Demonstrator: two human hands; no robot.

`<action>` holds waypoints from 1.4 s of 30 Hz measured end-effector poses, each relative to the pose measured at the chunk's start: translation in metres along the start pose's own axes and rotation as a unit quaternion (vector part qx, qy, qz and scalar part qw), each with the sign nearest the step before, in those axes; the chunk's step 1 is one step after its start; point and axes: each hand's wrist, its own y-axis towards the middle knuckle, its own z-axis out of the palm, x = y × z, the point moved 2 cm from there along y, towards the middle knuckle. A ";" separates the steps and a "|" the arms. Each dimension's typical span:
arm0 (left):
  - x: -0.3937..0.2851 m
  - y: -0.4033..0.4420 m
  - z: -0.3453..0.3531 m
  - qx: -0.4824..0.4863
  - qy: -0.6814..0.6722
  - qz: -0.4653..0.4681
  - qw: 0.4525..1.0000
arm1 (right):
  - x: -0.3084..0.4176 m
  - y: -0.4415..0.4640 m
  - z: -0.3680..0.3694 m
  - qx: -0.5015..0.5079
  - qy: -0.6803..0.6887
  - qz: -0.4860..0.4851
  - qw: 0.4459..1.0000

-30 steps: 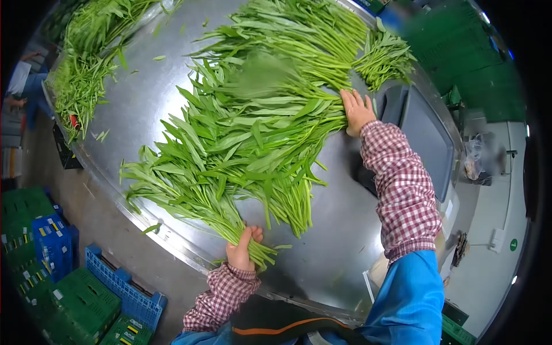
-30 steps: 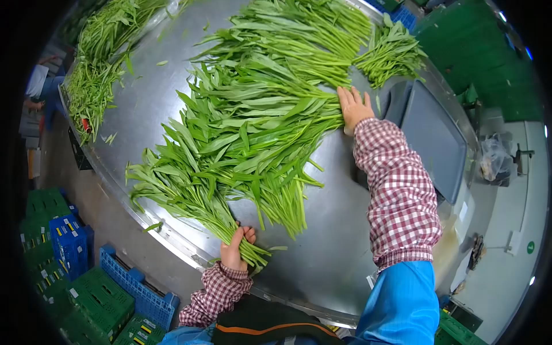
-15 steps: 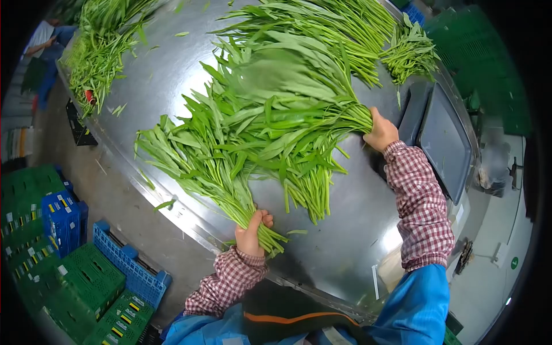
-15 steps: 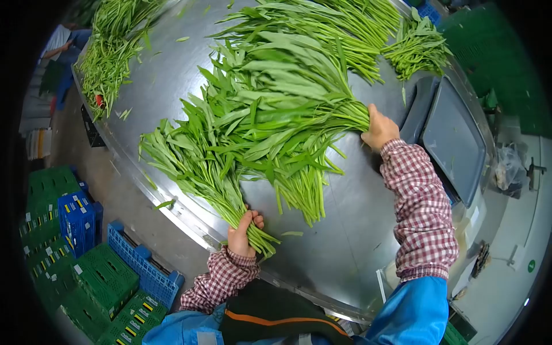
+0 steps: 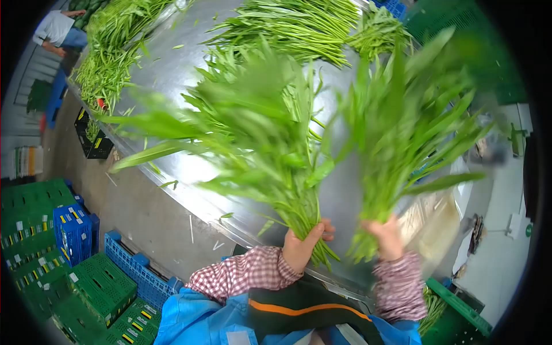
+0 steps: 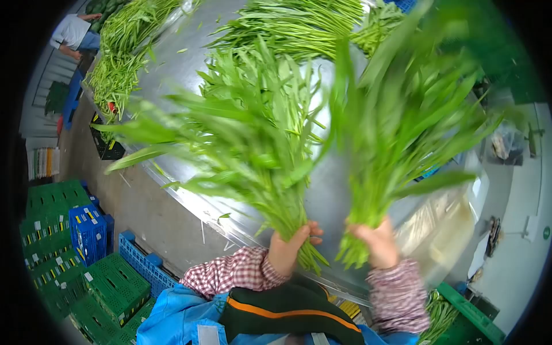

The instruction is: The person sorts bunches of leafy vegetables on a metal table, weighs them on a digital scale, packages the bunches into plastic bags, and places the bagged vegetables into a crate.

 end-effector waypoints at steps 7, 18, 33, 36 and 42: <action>0.113 0.019 -0.049 -0.039 0.037 -0.127 0.990 | -0.161 -0.009 0.005 0.030 0.075 0.076 0.994; 0.042 0.008 0.119 0.187 0.137 0.184 0.955 | -0.027 -0.024 -0.049 -0.006 -0.096 -0.353 0.931; 0.103 0.141 0.205 0.155 0.441 0.350 0.812 | 0.095 0.206 -0.266 -0.259 -0.518 -0.107 0.808; 0.072 0.087 0.056 0.105 0.516 0.318 0.788 | 0.092 0.161 -0.225 -0.325 -0.502 -0.441 0.670; 0.002 0.110 -0.091 -0.224 0.349 0.212 0.885 | -0.037 0.199 0.019 0.047 -0.324 -0.374 0.868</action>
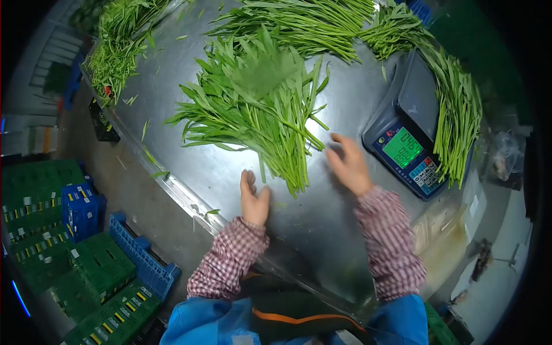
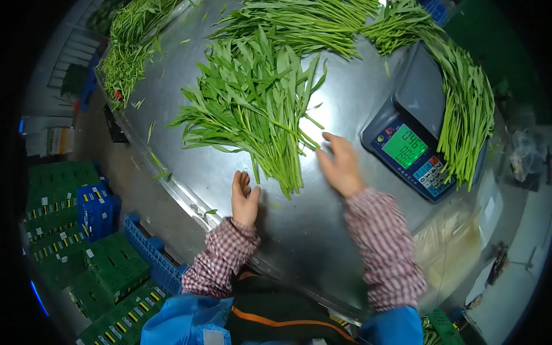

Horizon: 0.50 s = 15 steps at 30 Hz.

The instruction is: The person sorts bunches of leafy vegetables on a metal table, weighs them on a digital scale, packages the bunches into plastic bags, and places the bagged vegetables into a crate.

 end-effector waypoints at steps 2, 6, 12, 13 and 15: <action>-0.007 0.029 0.007 0.054 -0.083 -0.009 0.995 | -0.012 0.014 0.049 -0.019 -0.046 0.036 0.998; -0.006 0.060 0.025 0.100 -0.129 -0.064 0.985 | 0.013 -0.003 0.066 -0.094 -0.197 0.038 0.975; -0.012 0.069 0.037 0.084 -0.191 -0.086 0.974 | 0.018 -0.045 0.083 -0.046 -0.055 0.109 0.991; -0.013 0.073 0.039 0.081 -0.165 -0.085 0.979 | 0.022 -0.045 0.090 -0.051 -0.097 0.061 0.992; -0.015 0.074 0.035 0.079 -0.167 -0.077 0.980 | 0.022 -0.035 0.084 0.012 -0.009 0.147 0.989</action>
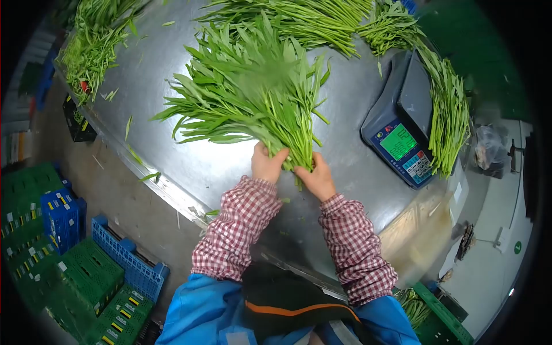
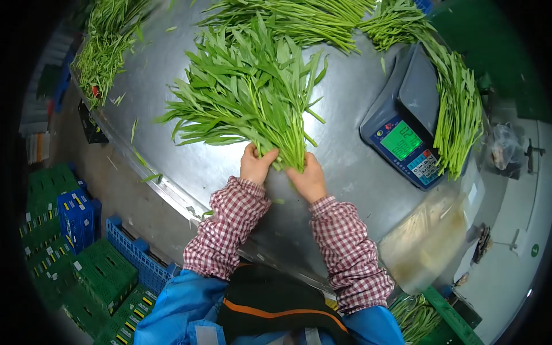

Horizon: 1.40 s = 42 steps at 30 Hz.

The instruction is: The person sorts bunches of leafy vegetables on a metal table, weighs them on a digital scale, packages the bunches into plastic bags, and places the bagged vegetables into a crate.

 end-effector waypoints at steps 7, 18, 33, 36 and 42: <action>0.004 -0.010 -0.024 0.032 -0.104 -0.069 0.992 | 0.017 0.007 -0.042 0.095 0.280 0.240 0.925; 0.007 -0.012 -0.007 -0.002 -0.010 -0.037 0.999 | 0.054 -0.001 -0.097 0.019 0.071 -0.028 0.997; 0.007 -0.033 -0.018 0.019 0.020 -0.021 0.999 | -0.093 0.031 -0.376 -0.296 -0.434 0.052 0.849; 0.009 -0.040 -0.024 0.011 0.066 -0.010 0.998 | -0.049 0.019 -0.350 -0.398 -0.502 -0.039 0.767; 0.028 -0.030 -0.027 0.045 0.009 -0.088 0.995 | 0.000 -0.007 -0.070 0.024 0.016 0.008 1.000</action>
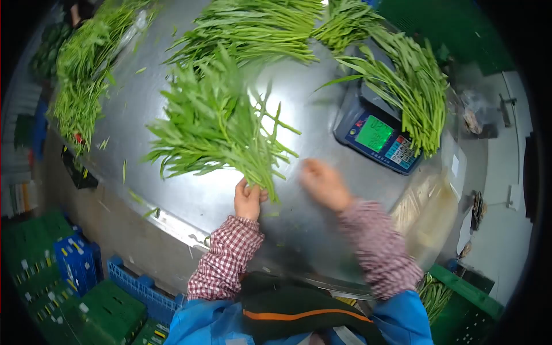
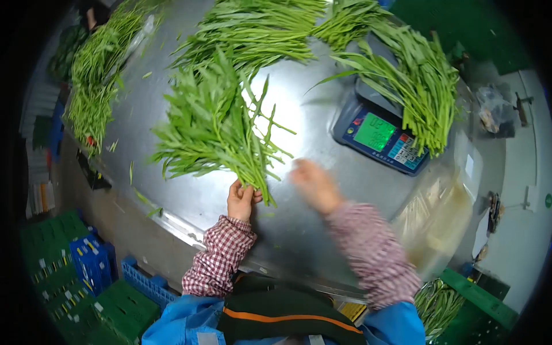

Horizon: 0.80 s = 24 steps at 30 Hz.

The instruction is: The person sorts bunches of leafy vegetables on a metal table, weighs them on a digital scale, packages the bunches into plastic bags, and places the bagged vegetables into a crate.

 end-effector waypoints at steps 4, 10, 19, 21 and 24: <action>-0.005 -0.016 0.006 0.077 -0.063 0.049 0.994 | 0.024 0.019 0.100 -0.033 0.137 -0.045 0.989; -0.019 0.008 0.035 0.100 -0.050 0.050 0.993 | 0.086 0.048 0.048 -0.106 0.021 -0.173 0.979; -0.007 -0.096 -0.077 0.182 0.642 0.461 0.585 | -0.105 -0.196 -0.170 -0.335 -0.346 0.391 0.784; -0.030 -0.072 -0.107 0.149 0.657 0.500 0.543 | -0.149 -0.237 -0.177 -0.327 -0.286 0.464 0.772; -0.108 -0.065 -0.075 -0.016 0.644 0.447 0.620 | -0.212 -0.252 -0.171 -0.344 -0.202 0.280 0.873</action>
